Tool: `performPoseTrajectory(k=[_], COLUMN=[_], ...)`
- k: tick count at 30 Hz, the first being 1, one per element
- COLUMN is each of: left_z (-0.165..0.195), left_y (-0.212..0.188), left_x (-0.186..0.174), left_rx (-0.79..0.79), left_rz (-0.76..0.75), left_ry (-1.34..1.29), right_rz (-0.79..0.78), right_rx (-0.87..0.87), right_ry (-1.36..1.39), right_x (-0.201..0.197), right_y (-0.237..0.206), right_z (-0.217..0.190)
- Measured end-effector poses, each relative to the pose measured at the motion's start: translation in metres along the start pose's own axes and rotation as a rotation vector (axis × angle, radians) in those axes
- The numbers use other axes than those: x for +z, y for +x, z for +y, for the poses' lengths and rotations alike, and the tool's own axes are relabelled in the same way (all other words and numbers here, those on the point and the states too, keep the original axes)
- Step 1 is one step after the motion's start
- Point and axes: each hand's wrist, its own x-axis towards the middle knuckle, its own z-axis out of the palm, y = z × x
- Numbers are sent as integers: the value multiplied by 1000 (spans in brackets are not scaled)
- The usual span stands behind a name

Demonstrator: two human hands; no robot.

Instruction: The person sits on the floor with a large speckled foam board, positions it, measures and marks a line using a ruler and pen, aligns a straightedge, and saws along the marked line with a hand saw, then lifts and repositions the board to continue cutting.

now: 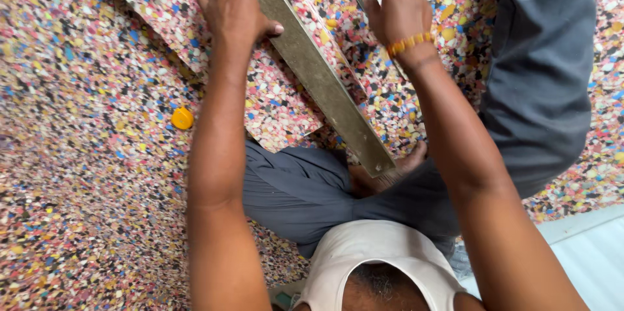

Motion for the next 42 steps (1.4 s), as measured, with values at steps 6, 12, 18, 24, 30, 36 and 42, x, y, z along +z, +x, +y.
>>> performPoseTrajectory(k=[6,12,18,24,30,36,42], left_z=[3,4,4,0,-2,-1,-1], left_y=[2,-1,1,8,12,13,12], left_x=[-7,-6,-11,1,7,7,7], left_rx=[-12,-22,-33,-6,-7,-12,-20], left_rz=[3,-18,-4,0,8,0,1], left_ry=[-6,-12,-24,-22,-12,4,-8], right_rz=[-475,-75,-110,-169,-164,-183,-174], right_rx=[387,294,385,400,335,379,365], right_ry=[-245,-198,-94,-23,-11,-6,-20], right_x=[9,10,12,5,1,0,1], right_y=[-22,-109,-110,-109,-112,-109,-112], right_z=[14,19,18,20,18,18,18])
